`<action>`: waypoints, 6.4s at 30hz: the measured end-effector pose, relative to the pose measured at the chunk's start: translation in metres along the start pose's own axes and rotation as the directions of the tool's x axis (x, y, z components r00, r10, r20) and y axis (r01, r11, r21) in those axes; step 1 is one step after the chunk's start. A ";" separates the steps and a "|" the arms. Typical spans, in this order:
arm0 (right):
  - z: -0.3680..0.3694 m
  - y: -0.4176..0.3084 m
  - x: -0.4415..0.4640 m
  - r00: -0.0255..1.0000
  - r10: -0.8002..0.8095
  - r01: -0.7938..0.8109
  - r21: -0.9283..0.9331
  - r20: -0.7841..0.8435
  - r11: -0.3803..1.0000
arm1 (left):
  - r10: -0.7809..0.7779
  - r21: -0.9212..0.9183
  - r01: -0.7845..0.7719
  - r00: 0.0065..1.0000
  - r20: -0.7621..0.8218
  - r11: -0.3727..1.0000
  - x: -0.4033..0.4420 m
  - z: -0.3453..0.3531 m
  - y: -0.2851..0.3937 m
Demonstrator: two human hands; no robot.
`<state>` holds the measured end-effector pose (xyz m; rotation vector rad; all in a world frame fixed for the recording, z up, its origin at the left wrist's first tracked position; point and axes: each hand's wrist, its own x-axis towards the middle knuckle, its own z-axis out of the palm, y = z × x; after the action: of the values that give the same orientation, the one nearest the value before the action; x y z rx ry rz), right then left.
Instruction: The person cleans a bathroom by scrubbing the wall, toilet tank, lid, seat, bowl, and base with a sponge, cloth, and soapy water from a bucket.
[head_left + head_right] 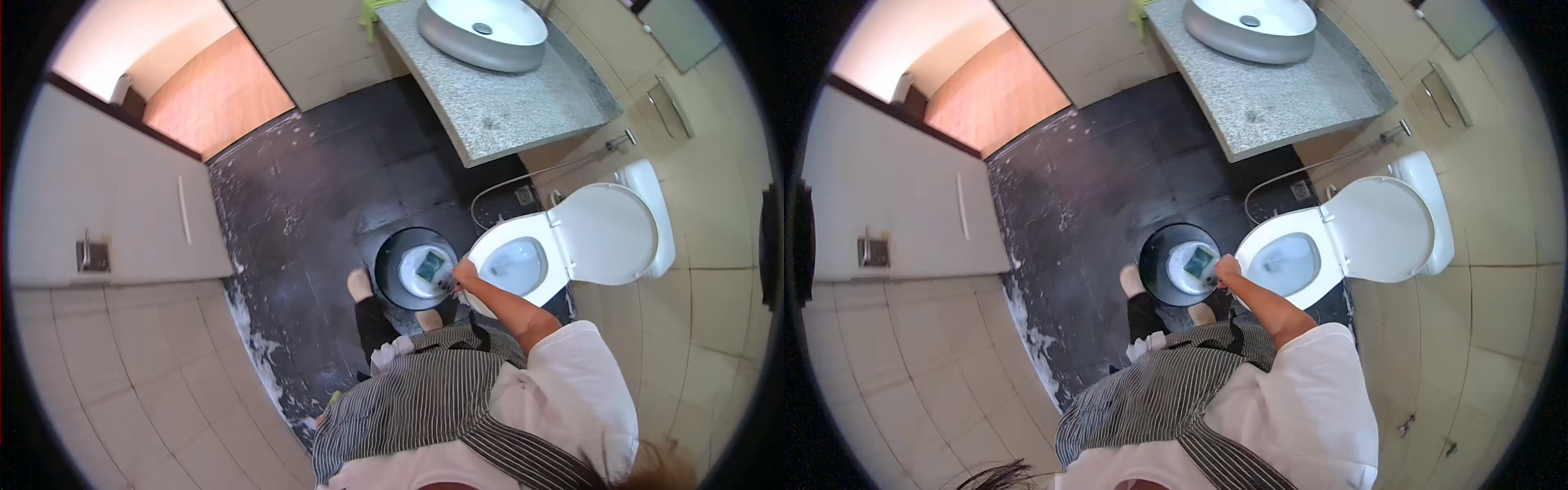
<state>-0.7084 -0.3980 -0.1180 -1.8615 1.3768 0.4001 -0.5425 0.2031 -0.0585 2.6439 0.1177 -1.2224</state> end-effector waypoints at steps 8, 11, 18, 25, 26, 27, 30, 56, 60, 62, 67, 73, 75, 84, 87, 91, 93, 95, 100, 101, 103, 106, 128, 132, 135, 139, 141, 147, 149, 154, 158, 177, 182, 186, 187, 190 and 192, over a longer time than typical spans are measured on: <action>0.031 -0.003 0.071 0.842 0.524 -0.413 0.782 0.131 0.467 | 0.428 -0.101 -0.416 0.879 0.211 0.904 0.281 -0.064 0.115; 0.061 0.023 0.118 0.731 0.670 -0.519 0.740 0.126 0.427 | 0.283 -0.459 -0.149 0.929 0.239 0.876 0.286 -0.112 0.264; 0.079 0.032 0.210 0.902 0.428 -0.421 -0.105 0.055 0.901 | 0.178 -0.464 -0.031 0.945 0.274 0.885 0.375 -0.043 0.440; 0.096 0.090 0.311 0.978 0.204 -0.202 -0.366 -0.033 0.908 | 0.296 -0.828 0.312 0.827 0.478 0.465 0.380 0.105 0.512; 0.099 0.097 0.317 0.994 0.105 -0.077 -0.432 0.042 0.899 | 0.319 -0.857 0.345 0.821 0.473 0.382 0.377 0.124 0.515; 0.087 0.070 0.318 0.973 0.229 -0.207 -0.354 0.022 0.912 | 0.361 -0.855 0.354 0.794 0.489 0.379 0.374 0.137 0.519; 0.097 0.052 0.311 0.901 0.408 -0.430 -0.178 -0.147 0.885 | 0.315 -0.851 0.389 0.807 0.500 0.354 0.386 0.182 0.504; 0.133 -0.001 0.345 0.922 0.143 0.023 -0.419 0.360 0.908 | 0.212 -0.798 0.587 0.769 0.603 0.138 0.409 0.228 0.506; 0.058 0.001 0.265 0.821 0.353 -0.130 -0.456 0.448 0.881 | 0.198 -0.806 0.580 0.781 0.592 0.119 0.413 0.237 0.489; 0.055 0.021 0.237 0.834 0.307 0.133 -0.707 0.459 0.695 | 0.219 -0.816 0.566 0.787 0.577 0.116 0.409 0.240 0.494; 0.022 0.093 0.250 0.868 0.324 0.248 -0.894 0.376 0.374 | 0.209 -0.813 0.567 0.786 0.582 0.133 0.402 0.249 0.496; -0.077 0.235 0.339 0.815 0.577 -0.139 -0.944 0.061 0.298 | 0.136 -0.801 0.575 0.791 0.597 0.168 0.397 0.258 0.494; -0.069 0.249 0.336 0.709 0.481 0.353 -0.850 0.516 0.391 | 0.131 -0.801 0.572 0.793 0.595 0.177 0.396 0.260 0.492; 0.044 0.200 0.323 0.591 0.307 0.471 -0.628 0.746 0.619 | 0.086 -0.824 0.524 0.831 0.550 0.217 0.400 0.261 0.499; 0.019 0.260 0.379 0.524 0.451 0.355 -0.667 0.722 0.655 | 0.036 -0.818 0.545 0.828 0.559 0.184 0.402 0.258 0.501; 0.058 0.375 0.385 0.588 0.521 0.259 -0.754 0.619 0.604 | 0.027 -0.815 0.557 0.823 0.567 0.157 0.406 0.257 0.500; 0.075 0.342 0.387 0.509 0.622 0.037 -0.737 0.595 0.675 | 0.029 -0.808 0.562 0.818 0.575 0.179 0.405 0.258 0.494; 0.075 0.342 0.384 0.366 0.673 -0.173 -0.663 0.643 0.728 | 0.003 -0.813 0.540 0.833 0.554 0.219 0.405 0.261 0.491; 0.115 0.399 0.403 0.203 0.361 0.816 -0.361 0.910 0.451 | 0.009 -0.811 0.527 0.837 0.547 0.253 0.401 0.264 0.501; 0.120 0.392 0.407 0.155 0.328 0.886 -0.278 0.932 0.371 | -0.001 -0.808 0.515 0.844 0.537 0.286 0.400 0.264 0.502; 0.109 0.321 0.418 0.417 0.331 0.678 -0.532 0.846 0.507 | -0.023 -0.810 0.512 0.849 0.528 0.288 0.401 0.265 0.500; 0.107 0.342 0.426 0.592 0.323 0.548 -0.662 0.739 0.510 | -0.026 -0.809 0.485 0.862 0.507 0.333 0.400 0.270 0.497; 0.060 0.453 0.477 0.893 0.385 0.058 -0.909 0.232 0.413 | -0.085 -0.816 0.361 0.928 0.363 0.451 0.377 0.288 0.504; 0.040 0.455 0.499 0.922 0.371 -0.185 -0.969 -0.112 0.167 | 0.103 -0.654 0.143 0.941 0.322 0.743 0.359 0.294 0.511; 0.055 0.535 0.514 0.937 0.343 0.022 -0.990 0.071 0.143 | 0.227 -0.434 -0.060 0.911 0.343 0.899 0.356 0.299 0.533; 0.101 0.592 0.514 0.748 0.332 0.585 -0.807 0.575 0.082 | 0.154 -0.325 -0.079 0.965 0.214 0.942 0.357 0.312 0.529; 0.142 0.593 0.504 0.876 0.068 0.446 -0.857 0.477 0.260 | 0.121 -0.448 -0.011 0.968 0.218 0.894 0.360 0.312 0.526; 0.170 0.435 0.468 0.920 0.004 0.369 -0.870 0.391 0.328 | 0.136 -0.613 0.009 0.972 0.190 0.790 0.369 0.303 0.509; 0.174 0.403 0.458 0.922 0.003 0.357 -0.855 0.386 0.377 | 0.203 -0.489 -0.039 0.936 0.287 0.871 0.363 0.304 0.516; 0.203 0.315 0.421 0.911 -0.005 0.363 -0.794 0.413 0.488 | 0.276 -0.436 -0.159 0.936 0.219 0.886 0.361 0.316 0.513; 0.238 0.254 0.392 0.891 -0.005 0.371 -0.722 0.454 0.584 | 0.230 -0.488 -0.041 0.913 0.336 0.872 0.365 0.307 0.513; 0.150 0.306 0.420 0.770 0.382 0.300 -0.819 0.511 0.489 | 0.153 -0.506 0.108 0.881 0.447 0.856 0.389 0.272 0.504; 0.161 0.296 0.398 0.696 0.391 0.371 -0.768 0.602 0.522 | 0.112 -0.515 0.181 0.866 0.488 0.838 0.388 0.270 0.497; 0.129 0.251 0.361 0.508 0.448 0.471 -0.673 0.735 0.570 | 0.113 -0.513 0.165 0.877 0.467 0.843 0.379 0.272 0.504; 0.119 0.243 0.356 0.454 0.469 0.496 -0.652 0.758 0.574 | 0.154 -0.537 0.146 0.867 0.475 0.831 0.379 0.274 0.504; 0.076 0.200 0.351 0.473 0.486 0.519 -0.678 0.735 0.520 | 0.162 -0.534 0.156 0.851 0.500 0.831 0.381 0.272 0.501; 0.055 0.282 0.379 0.467 0.415 0.534 -0.624 0.780 0.571 | 0.109 -0.492 0.176 0.861 0.497 0.852 0.381 0.272 0.500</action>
<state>-0.8168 -0.6445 -0.5097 -1.7838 0.2460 1.9933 -0.4137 -0.3552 -0.4339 1.7942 0.3535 -1.5886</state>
